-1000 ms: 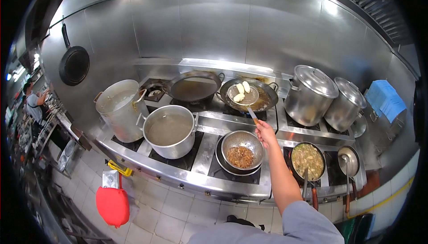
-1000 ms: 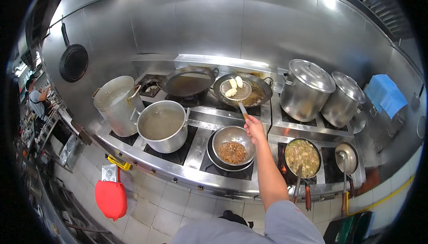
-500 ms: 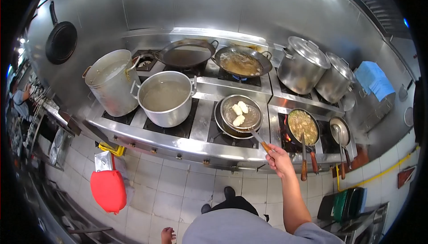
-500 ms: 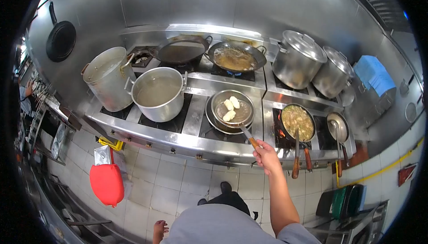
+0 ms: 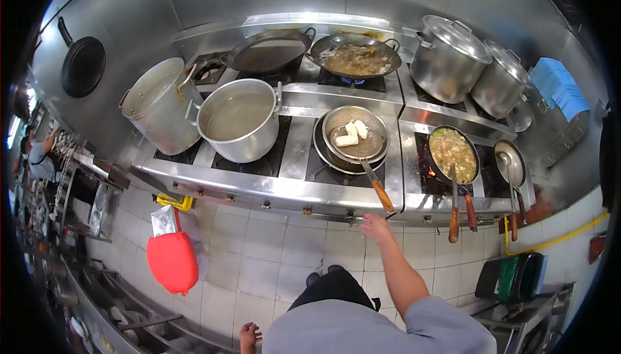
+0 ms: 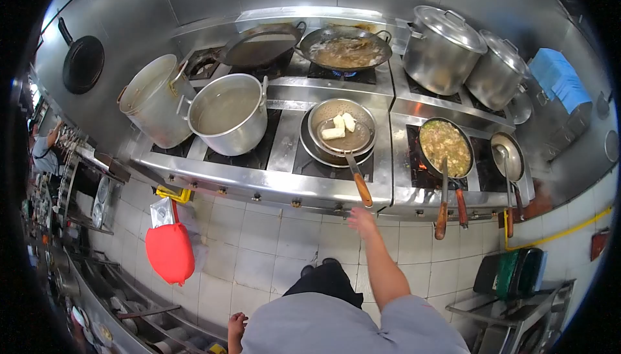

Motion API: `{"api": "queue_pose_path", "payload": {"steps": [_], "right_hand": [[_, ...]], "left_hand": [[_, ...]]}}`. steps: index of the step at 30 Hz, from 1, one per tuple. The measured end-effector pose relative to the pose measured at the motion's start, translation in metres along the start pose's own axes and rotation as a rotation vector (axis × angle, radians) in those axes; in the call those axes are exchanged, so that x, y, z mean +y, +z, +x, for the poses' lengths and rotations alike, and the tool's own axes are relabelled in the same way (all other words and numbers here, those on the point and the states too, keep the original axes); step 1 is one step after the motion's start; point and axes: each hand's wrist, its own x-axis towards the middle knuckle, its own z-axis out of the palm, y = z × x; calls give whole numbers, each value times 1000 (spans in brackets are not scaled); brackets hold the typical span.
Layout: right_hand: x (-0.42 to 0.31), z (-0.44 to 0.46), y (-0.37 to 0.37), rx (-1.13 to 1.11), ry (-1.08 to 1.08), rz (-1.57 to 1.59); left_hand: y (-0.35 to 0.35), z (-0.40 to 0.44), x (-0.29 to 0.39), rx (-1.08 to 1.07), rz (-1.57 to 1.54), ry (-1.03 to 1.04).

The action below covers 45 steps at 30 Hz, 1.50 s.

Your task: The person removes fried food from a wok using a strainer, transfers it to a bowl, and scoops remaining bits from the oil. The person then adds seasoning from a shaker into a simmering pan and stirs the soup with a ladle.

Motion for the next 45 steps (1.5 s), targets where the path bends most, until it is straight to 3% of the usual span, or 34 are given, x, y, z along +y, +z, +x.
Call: {"api": "queue_pose_path", "payload": {"steps": [1,3,5,10,13,33,45], "right_hand": [[26,25,3,-9,13,-2],[67,65,9,266,17,-123],[76,70,26,283,19,-83],[84,81,48,191,69,18],[82,79,52,205,95,122],[74,88,33,68,187,251],[57,87,29,32,245,97]], "left_hand": [[-3,-9,-7,3,42,8],[-30,2,-64,12,166,158],[-63,17,-116,38,359,345],[-37,-50,-117,140,185,9],[-24,-65,-118,167,133,-52],[27,-101,-120,219,53,-124],[49,-122,-136,276,-25,-145]]}}
